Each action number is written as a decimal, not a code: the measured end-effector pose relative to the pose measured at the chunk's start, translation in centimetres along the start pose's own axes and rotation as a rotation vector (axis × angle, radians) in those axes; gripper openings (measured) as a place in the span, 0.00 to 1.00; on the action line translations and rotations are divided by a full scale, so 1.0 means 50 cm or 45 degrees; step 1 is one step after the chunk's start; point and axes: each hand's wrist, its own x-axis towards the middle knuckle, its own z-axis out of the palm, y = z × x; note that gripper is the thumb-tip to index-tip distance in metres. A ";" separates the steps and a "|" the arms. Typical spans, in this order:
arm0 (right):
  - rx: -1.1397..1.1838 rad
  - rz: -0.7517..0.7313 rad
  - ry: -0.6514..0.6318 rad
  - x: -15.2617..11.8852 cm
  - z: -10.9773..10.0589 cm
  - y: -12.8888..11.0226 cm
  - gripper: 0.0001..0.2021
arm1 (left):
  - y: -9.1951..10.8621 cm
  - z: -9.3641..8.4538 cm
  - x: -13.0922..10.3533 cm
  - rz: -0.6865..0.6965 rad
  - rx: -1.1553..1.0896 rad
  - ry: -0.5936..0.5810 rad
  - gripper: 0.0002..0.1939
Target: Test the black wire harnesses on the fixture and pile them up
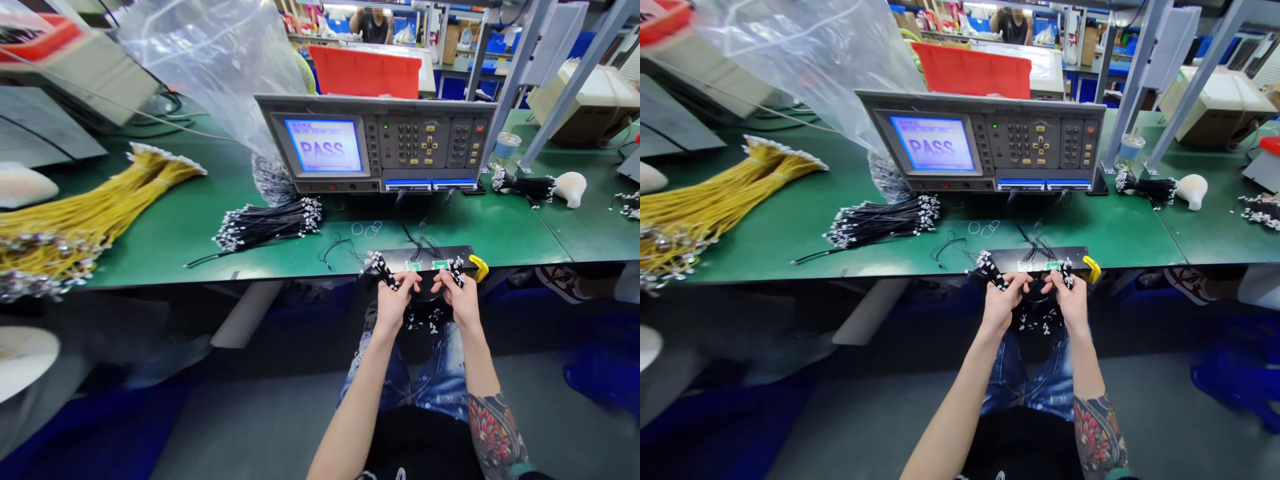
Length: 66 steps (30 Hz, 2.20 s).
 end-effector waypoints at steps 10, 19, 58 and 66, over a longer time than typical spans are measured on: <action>0.356 0.020 -0.140 -0.065 -0.045 -0.084 0.22 | 0.037 -0.040 -0.050 -0.093 -0.267 0.002 0.21; -0.205 0.035 -0.339 -0.089 -0.120 -0.006 0.15 | 0.090 -0.082 -0.048 -0.129 -0.706 0.290 0.16; -0.211 0.151 -0.798 -0.191 -0.032 0.063 0.20 | 0.100 -0.114 -0.078 -0.255 -0.855 0.390 0.26; -0.335 -0.051 -0.652 -0.215 0.005 0.063 0.15 | 0.089 -0.094 -0.088 -0.280 -0.823 0.370 0.25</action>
